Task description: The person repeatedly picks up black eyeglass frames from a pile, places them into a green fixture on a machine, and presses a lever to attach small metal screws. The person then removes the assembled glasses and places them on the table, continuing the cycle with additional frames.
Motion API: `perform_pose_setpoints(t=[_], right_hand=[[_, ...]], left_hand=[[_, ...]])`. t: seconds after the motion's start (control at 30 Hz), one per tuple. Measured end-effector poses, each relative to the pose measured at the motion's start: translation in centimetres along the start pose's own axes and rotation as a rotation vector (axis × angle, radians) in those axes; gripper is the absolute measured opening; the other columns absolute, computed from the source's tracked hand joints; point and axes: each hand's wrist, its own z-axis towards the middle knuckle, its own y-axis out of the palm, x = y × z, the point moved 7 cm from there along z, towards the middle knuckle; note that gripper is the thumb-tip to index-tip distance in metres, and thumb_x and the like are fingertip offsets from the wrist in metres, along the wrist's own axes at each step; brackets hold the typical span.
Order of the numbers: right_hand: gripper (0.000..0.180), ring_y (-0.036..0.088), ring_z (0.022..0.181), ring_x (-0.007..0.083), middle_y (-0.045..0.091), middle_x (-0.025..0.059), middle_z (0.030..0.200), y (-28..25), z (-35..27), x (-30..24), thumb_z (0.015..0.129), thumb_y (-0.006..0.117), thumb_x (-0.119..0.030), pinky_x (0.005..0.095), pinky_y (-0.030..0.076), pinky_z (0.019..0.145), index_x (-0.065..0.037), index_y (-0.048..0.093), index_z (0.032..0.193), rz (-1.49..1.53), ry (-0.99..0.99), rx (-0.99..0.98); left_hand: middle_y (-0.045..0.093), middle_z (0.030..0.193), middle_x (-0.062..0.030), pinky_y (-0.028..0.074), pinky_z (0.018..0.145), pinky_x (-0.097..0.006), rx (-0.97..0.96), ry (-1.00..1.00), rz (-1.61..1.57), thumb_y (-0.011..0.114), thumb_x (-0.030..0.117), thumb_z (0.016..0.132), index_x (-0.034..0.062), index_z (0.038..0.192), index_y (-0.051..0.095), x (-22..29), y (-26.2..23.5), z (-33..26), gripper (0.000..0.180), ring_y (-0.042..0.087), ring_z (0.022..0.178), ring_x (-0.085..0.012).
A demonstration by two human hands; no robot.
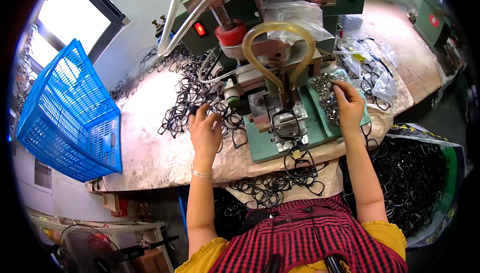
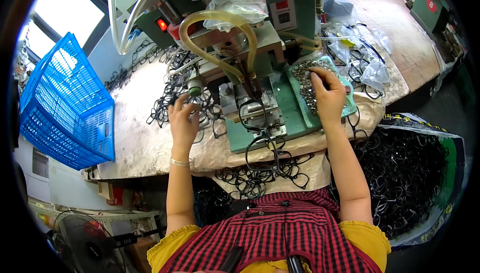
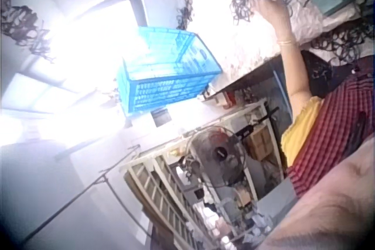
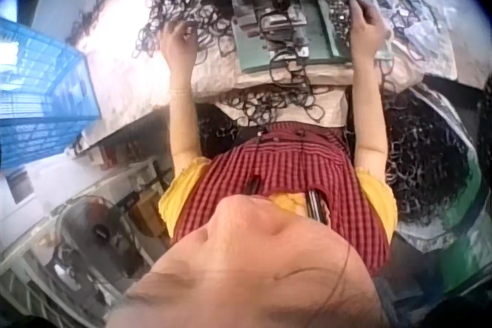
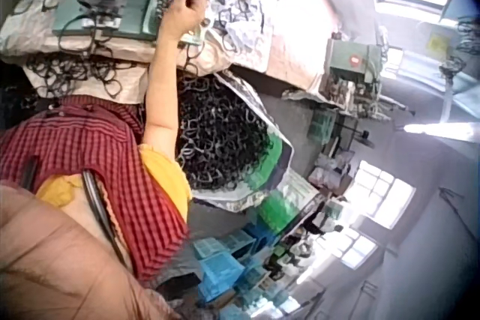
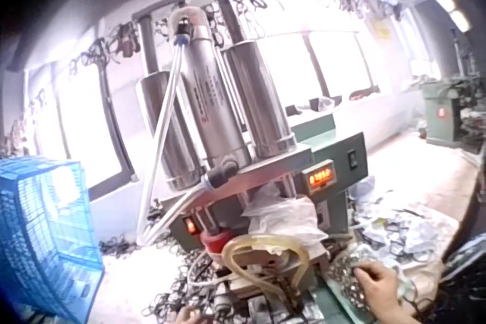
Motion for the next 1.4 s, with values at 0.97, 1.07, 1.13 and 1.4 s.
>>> perform_pose_setpoints(t=[0.97, 1.07, 1.13, 1.4], right_hand=[[0.052, 0.066, 0.094, 0.0126, 0.072, 0.0071, 0.092, 8.6, -4.7, -8.5, 0.082, 0.074, -0.007, 0.0276, 0.049, 0.088, 0.003, 0.050, 0.128, 0.388, 0.122, -0.335], [0.053, 0.065, 0.099, 0.0155, 0.072, 0.0111, 0.100, 8.7, -5.2, -9.8, 0.084, 0.070, -0.006, 0.0303, 0.049, 0.091, 0.003, 0.048, 0.132, 0.389, 0.132, -0.342], [0.054, 0.066, 0.102, 0.0206, 0.070, 0.0147, 0.106, 7.9, -5.8, -11.2, 0.085, 0.068, -0.006, 0.0328, 0.049, 0.094, 0.002, 0.049, 0.134, 0.281, 0.079, -0.366], [0.033, 0.058, 0.102, 0.0349, 0.065, 0.0125, 0.095, -4.9, -5.6, -6.2, 0.075, 0.079, -0.016, 0.0441, 0.047, 0.090, -0.004, 0.069, 0.104, -0.877, -0.217, -0.192]], left_hand=[[0.058, 0.075, -0.0173, 0.050, 0.049, -0.028, 0.565, 0.157, -1.039, 0.028, 0.026, 0.111, 0.0061, 0.092, 0.035, 12.5, -11.5, 4.8, 0.029, 0.054, 0.055, -0.0209], [0.053, 0.067, -0.0151, 0.037, 0.046, -0.025, 0.531, 0.186, -0.993, 0.022, 0.023, 0.112, 0.0051, 0.088, 0.036, 12.0, -11.6, 6.4, 0.033, 0.042, 0.049, -0.0147], [0.049, 0.067, -0.0123, 0.034, 0.049, -0.024, 0.484, 0.050, -1.214, 0.030, 0.027, 0.110, 0.0059, 0.090, 0.039, 11.9, -11.4, 6.4, 0.031, 0.040, 0.054, -0.0142], [0.058, 0.089, -0.0094, 0.046, 0.067, -0.027, -0.394, -0.403, -1.682, 0.066, 0.018, 0.095, 0.0033, 0.107, 0.049, 14.6, -4.3, -4.1, 0.025, 0.055, 0.074, -0.0143]])
